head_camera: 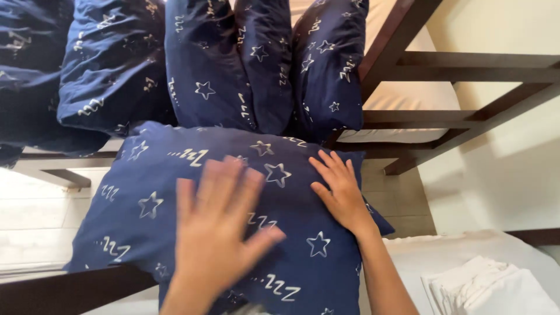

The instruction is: The person folds a white pillowcase on top of a blue pillow with star patterns. They then pick up several blue pillows from a nearby bed and arrange them in a row on the bed.

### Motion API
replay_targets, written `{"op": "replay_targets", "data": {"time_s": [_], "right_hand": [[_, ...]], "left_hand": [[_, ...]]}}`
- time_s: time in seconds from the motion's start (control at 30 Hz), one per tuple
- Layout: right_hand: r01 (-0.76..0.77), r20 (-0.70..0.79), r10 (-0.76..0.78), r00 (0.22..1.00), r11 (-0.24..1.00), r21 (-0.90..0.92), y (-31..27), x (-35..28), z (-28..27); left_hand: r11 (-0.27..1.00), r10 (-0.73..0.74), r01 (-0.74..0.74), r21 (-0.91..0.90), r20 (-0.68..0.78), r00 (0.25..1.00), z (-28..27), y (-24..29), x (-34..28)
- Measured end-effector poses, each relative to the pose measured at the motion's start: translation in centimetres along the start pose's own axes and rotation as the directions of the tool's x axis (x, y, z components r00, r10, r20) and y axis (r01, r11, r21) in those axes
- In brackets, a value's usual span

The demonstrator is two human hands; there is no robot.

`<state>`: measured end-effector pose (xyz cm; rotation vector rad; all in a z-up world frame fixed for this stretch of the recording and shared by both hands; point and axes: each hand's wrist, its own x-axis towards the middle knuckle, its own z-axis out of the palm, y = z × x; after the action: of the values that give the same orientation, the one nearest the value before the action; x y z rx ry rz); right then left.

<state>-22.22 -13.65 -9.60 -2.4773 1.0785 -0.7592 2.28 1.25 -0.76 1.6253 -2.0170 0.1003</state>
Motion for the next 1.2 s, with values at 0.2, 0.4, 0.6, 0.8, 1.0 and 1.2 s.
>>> {"op": "replay_targets", "data": {"time_s": [0.2,0.4,0.6,0.8,1.0,1.2], "right_hand": [[-0.188,-0.149,0.173,0.974,0.978,-0.088,3.2,-1.1,1.6],[-0.337,-0.288,0.349,0.892,0.937,0.091,5.7,-2.9,2.9],[-0.366,-0.325,0.506,0.799,0.838,0.403,3.8,-2.4,0.9],[-0.037,-0.847,0.033,0.531,0.999,0.015,3.9,-4.3,-6.2],[-0.019,-0.943,-0.073,0.325,0.996,-0.084,5.6,-3.5,-5.9],[0.449,-0.805,0.2,0.559,0.742,0.497,4.8,-5.7,-2.7]], "left_hand": [[0.964,-0.255,0.255,0.075,-0.01,0.967,4.1,-4.0,-2.9],[0.843,-0.435,0.483,0.236,-0.229,0.871,1.3,-7.6,-3.5],[0.634,-0.76,0.773,0.003,-0.184,0.624,3.6,-11.0,-3.8],[0.92,-0.365,0.311,-0.24,-0.814,0.452,1.8,-7.3,-5.0],[0.811,-0.578,0.217,-0.544,-0.684,0.445,5.0,-8.3,-4.7],[0.688,-0.715,0.22,-0.692,-0.593,0.37,6.7,-16.0,-3.2]]}}
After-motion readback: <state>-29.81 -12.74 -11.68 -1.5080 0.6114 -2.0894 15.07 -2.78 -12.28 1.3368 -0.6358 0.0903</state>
